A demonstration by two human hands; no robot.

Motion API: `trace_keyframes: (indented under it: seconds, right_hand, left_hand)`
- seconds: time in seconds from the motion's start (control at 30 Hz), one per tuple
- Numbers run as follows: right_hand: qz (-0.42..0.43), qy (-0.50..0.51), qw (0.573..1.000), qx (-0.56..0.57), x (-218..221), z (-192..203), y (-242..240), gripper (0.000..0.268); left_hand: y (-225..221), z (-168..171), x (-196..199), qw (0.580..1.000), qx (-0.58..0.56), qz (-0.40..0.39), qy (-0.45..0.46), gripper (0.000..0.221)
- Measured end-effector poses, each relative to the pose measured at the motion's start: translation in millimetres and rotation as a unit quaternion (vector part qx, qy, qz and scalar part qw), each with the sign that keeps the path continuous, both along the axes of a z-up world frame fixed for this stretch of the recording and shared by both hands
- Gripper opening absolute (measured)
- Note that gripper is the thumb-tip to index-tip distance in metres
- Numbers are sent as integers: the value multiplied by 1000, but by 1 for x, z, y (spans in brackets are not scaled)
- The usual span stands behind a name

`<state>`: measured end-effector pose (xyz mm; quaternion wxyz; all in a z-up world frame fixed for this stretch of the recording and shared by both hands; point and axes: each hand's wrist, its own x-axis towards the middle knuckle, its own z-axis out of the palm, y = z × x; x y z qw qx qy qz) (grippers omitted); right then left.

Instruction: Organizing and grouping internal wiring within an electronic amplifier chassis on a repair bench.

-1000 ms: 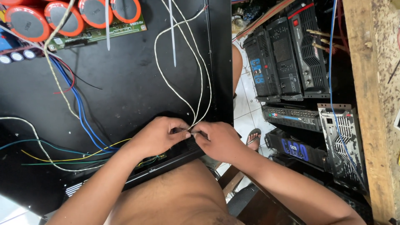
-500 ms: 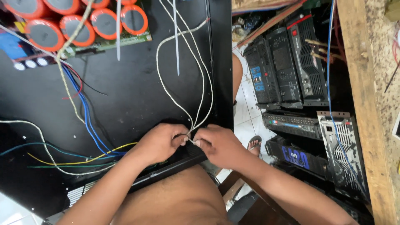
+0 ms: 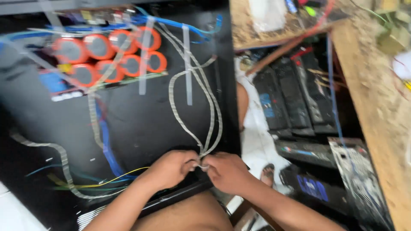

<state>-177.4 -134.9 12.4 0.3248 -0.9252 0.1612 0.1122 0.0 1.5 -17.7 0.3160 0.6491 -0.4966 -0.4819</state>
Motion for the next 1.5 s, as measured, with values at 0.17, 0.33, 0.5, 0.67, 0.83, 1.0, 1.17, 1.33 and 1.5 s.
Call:
trace_keyframes:
  seconds: [0.17,0.33,0.5,0.67,0.83,1.0,1.17,1.33,1.5]
  right_hand:
    - [-18,65,998,-6,8,2,1,25]
    - [-58,186,981,-8,14,10,3,27]
    - [-83,186,979,-10,17,4,7,26]
    - [-77,50,996,-1,8,-5,5,16]
    - [-6,-53,995,85,4,4,-4,20]
    - [-34,-20,995,94,8,22,-3,27]
    - [-69,-160,979,110,12,65,-6,20]
    - [-434,-131,889,57,25,86,-89,40]
    - [-448,-277,848,-52,79,94,-201,30]
  left_hand:
    - [9,7,4,999,-27,11,-29,10]
    - [11,10,3,999,-1,-6,-45,18]
    - [16,14,7,1000,8,7,-19,18]
    - [11,-15,3,998,-62,-26,-18,16]
    - [6,-4,5,998,-58,-10,-2,23]
    - [7,4,8,998,-21,4,53,13]
    - [7,12,8,997,-8,17,78,19]
    - [2,36,6,991,113,43,62,15]
    - [3,33,8,992,97,42,69,15]
